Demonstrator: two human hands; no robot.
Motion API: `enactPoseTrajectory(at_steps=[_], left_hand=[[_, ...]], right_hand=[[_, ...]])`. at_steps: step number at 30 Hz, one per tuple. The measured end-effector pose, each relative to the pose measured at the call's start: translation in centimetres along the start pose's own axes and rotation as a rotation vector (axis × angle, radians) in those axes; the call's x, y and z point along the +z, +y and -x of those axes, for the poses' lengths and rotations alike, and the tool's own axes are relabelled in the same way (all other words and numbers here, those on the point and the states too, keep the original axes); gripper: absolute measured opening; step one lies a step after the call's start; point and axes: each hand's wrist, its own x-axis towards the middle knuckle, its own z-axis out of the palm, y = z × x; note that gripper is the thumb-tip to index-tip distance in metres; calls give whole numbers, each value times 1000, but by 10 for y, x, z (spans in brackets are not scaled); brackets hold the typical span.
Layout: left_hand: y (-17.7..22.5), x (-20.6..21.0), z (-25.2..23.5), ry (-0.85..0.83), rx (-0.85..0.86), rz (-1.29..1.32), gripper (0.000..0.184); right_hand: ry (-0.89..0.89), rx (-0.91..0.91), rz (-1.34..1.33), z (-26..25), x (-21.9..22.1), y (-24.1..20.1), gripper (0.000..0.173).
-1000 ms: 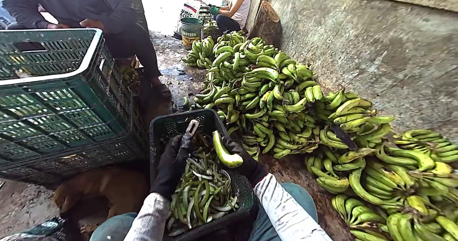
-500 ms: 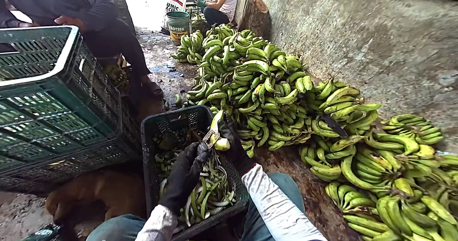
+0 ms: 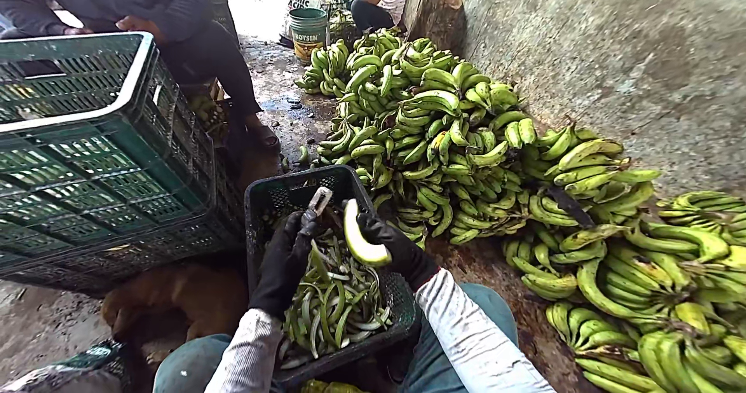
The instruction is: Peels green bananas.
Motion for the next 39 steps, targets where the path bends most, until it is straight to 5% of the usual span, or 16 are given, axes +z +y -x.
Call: enactPoseTrajectory(at_steps=[7, 14, 17, 24, 32, 35, 39], left_hand=[[15, 47, 35, 18, 315, 56, 62], [13, 57, 36, 187, 447, -90, 63], [13, 49, 29, 121, 384, -96, 62], [-13, 7, -5, -87, 195, 13, 54], [-8, 20, 17, -78, 463, -241, 54], [-7, 19, 12, -75, 400, -201, 55], [-24, 2, -8, -93, 173, -54, 57]], right_hand=[[697, -303, -115, -30, 9, -6, 41], [945, -422, -61, -38, 16, -4, 43], [856, -352, 17, -36, 17, -4, 42], [39, 85, 200, -7, 13, -10, 47], [319, -178, 255, -13, -9, 9, 32], [133, -106, 7, -7, -12, 7, 35], [-165, 189, 9, 7, 14, -10, 39]])
